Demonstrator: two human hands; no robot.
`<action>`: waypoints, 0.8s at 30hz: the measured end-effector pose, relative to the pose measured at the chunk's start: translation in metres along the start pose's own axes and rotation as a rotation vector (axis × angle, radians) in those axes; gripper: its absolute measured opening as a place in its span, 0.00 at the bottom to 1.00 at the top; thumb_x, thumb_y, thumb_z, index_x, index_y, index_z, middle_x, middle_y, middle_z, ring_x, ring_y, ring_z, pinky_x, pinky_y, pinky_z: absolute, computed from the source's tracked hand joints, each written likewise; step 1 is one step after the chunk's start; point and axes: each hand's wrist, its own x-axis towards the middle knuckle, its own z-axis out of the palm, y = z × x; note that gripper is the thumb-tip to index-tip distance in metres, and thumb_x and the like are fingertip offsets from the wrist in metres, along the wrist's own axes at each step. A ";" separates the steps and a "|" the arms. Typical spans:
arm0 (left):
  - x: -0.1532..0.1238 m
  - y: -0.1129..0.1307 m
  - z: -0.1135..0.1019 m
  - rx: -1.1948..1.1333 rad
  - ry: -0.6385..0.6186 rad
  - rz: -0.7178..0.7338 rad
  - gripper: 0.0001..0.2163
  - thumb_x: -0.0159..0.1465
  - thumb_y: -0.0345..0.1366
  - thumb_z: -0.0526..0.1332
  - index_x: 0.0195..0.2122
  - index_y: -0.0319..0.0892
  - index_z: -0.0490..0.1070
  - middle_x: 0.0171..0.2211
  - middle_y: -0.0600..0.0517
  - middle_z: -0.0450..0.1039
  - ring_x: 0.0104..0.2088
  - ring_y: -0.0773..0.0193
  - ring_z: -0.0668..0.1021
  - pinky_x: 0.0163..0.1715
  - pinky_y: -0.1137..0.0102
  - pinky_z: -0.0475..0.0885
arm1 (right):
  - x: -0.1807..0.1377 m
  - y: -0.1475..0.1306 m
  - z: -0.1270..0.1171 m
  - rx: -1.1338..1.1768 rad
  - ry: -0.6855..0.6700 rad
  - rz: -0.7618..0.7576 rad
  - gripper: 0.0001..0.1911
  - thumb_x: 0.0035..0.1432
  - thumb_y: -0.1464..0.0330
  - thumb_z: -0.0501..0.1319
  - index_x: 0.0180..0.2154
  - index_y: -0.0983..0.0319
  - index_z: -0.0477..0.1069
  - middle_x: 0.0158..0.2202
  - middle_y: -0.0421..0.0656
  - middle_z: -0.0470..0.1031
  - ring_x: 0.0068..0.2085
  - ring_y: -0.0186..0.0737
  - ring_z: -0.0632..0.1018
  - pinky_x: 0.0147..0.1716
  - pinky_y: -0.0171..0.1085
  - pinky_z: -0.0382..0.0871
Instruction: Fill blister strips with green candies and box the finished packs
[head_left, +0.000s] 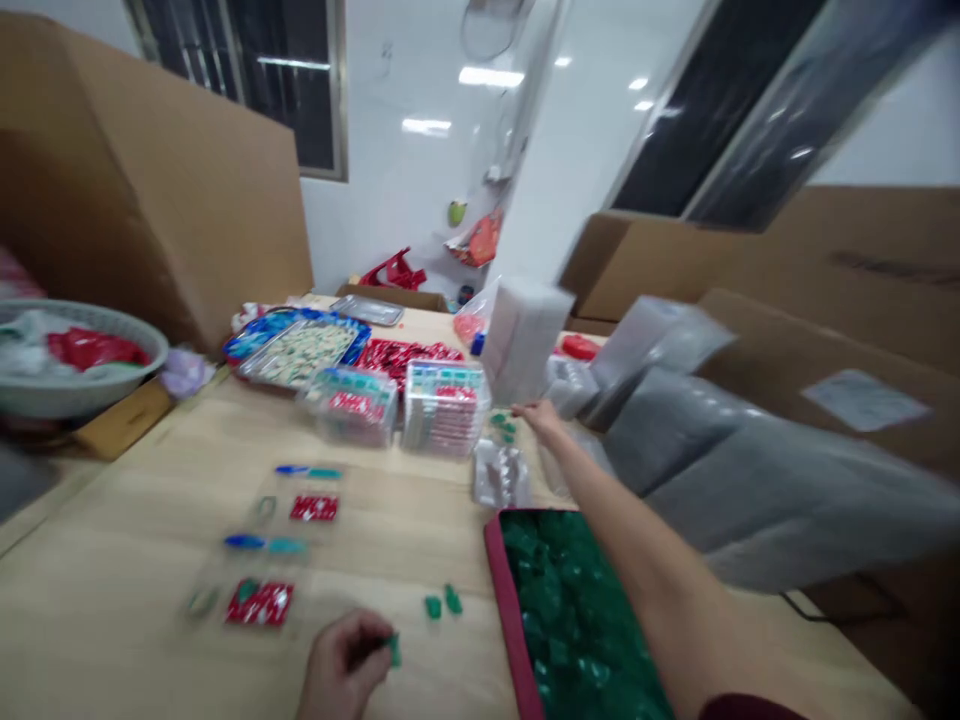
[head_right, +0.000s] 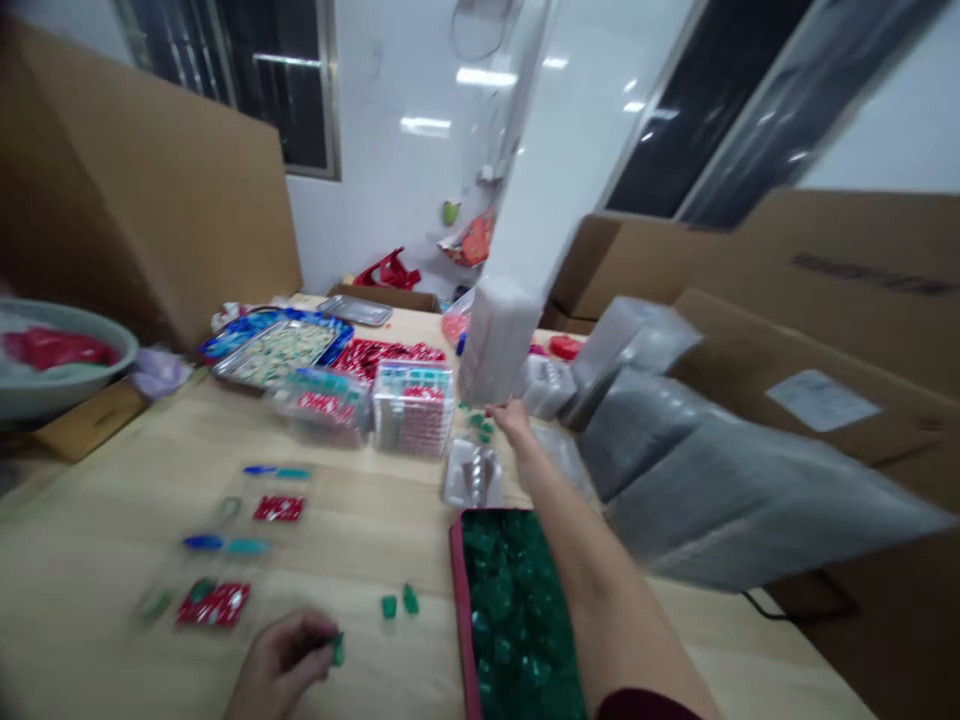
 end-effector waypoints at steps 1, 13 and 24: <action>-0.001 -0.001 -0.003 -0.021 -0.019 -0.009 0.07 0.43 0.33 0.70 0.22 0.39 0.74 0.20 0.53 0.73 0.24 0.65 0.73 0.24 0.72 0.68 | -0.002 -0.001 0.001 -0.001 0.009 -0.013 0.08 0.56 0.68 0.61 0.29 0.67 0.71 0.26 0.41 0.73 0.28 0.33 0.73 0.32 0.36 0.68; -0.025 -0.006 -0.022 -0.160 -0.021 -0.044 0.10 0.43 0.34 0.68 0.26 0.35 0.74 0.22 0.50 0.75 0.22 0.64 0.75 0.24 0.71 0.70 | -0.181 -0.030 0.006 -0.092 -0.473 -0.496 0.06 0.52 0.71 0.58 0.33 0.65 0.73 0.29 0.44 0.76 0.31 0.37 0.75 0.32 0.33 0.68; -0.039 -0.028 -0.027 -0.146 -0.014 0.000 0.07 0.41 0.30 0.64 0.24 0.37 0.74 0.21 0.52 0.73 0.23 0.66 0.72 0.25 0.71 0.67 | -0.294 -0.034 0.069 -0.703 -0.677 -0.708 0.10 0.52 0.73 0.56 0.38 0.65 0.70 0.41 0.53 0.71 0.41 0.47 0.74 0.36 0.38 0.64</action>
